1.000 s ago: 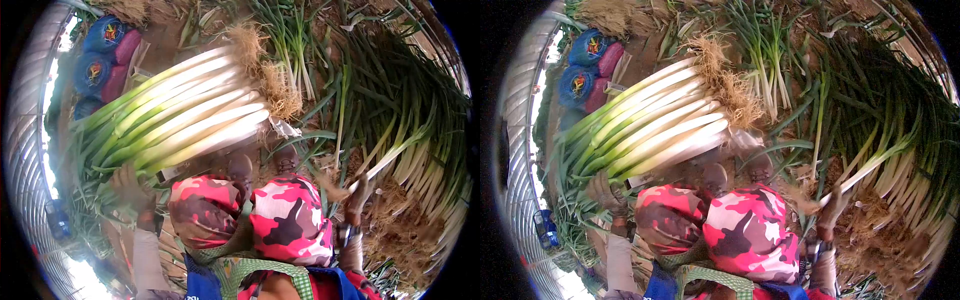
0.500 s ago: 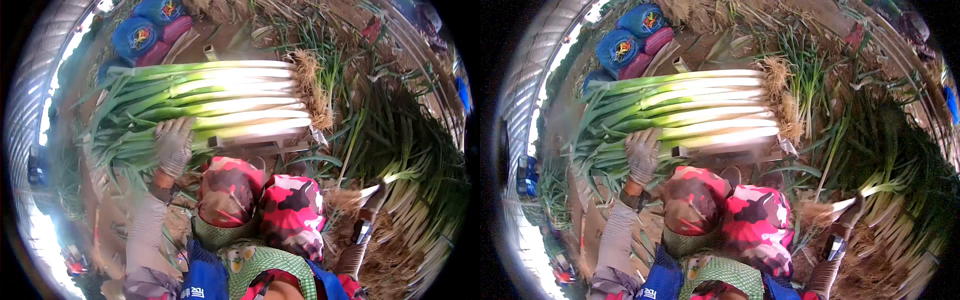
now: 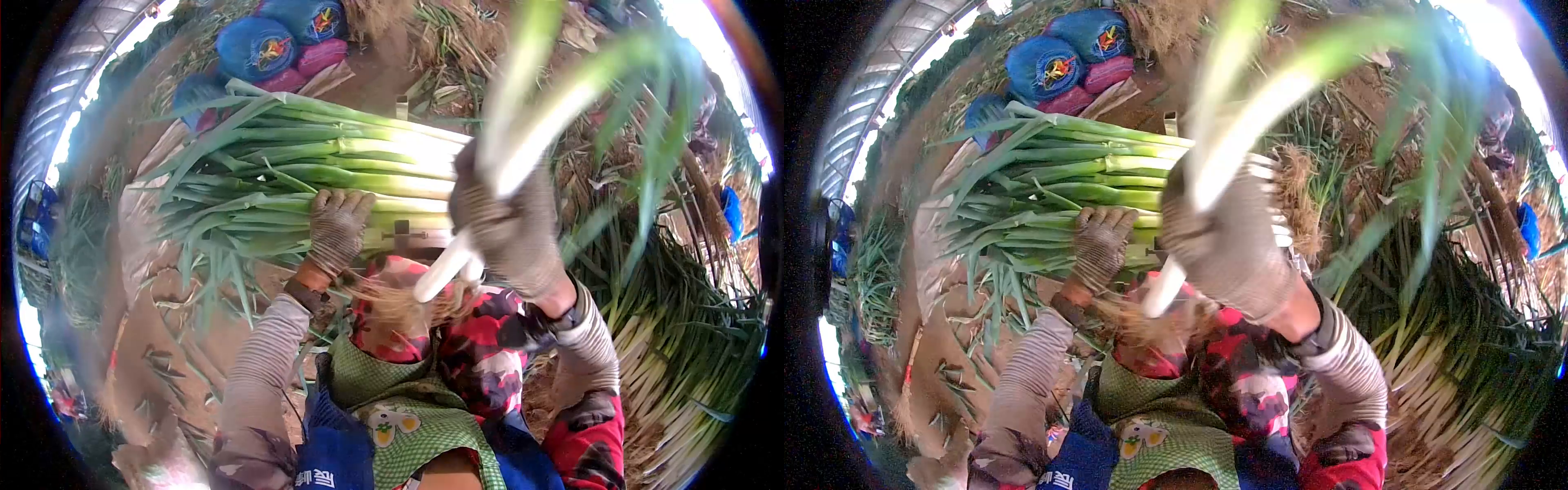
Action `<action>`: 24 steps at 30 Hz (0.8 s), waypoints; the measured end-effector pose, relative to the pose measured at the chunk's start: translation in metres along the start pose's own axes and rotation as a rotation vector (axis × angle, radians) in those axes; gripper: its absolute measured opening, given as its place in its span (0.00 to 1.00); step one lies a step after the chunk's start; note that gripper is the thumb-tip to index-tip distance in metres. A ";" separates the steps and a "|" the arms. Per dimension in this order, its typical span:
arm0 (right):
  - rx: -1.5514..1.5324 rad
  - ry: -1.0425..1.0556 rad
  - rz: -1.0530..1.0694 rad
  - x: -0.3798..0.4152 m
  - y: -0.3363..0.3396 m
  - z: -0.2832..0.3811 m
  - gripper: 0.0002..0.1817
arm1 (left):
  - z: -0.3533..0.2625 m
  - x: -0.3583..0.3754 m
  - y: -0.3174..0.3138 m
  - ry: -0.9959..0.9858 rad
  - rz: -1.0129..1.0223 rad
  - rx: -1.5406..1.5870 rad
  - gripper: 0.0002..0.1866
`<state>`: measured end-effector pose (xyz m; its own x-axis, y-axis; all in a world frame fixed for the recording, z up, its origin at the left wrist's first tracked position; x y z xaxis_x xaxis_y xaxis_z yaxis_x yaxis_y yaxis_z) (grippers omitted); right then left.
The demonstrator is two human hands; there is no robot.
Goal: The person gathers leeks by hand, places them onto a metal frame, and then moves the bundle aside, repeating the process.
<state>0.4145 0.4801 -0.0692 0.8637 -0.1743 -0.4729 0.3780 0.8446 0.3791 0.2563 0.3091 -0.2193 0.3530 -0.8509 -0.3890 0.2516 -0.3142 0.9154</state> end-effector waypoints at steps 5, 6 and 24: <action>0.867 -0.049 0.519 -0.020 -0.009 -0.109 0.35 | 0.003 0.000 -0.001 -0.001 0.015 0.003 0.18; 1.070 -0.099 0.674 -0.018 -0.006 -0.136 0.37 | 0.003 -0.001 -0.001 -0.005 0.027 0.009 0.18; 0.424 -0.009 0.434 0.031 0.022 -0.255 0.26 | 0.023 0.037 0.050 0.061 0.033 0.153 0.13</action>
<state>0.3641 0.6221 -0.2781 0.9708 0.1349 -0.1984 0.0892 0.5648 0.8204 0.2609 0.2520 -0.1854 0.4136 -0.8363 -0.3599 0.1001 -0.3511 0.9310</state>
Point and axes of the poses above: each hand's wrist, its own x-axis away from the middle knuckle, its own y-axis out of the back of the hand, z = x × y, the point moved 2 cm from there along -x, towards the middle knuckle, and after that the axes turned 11 degrees about z, right-handed, at the moved point
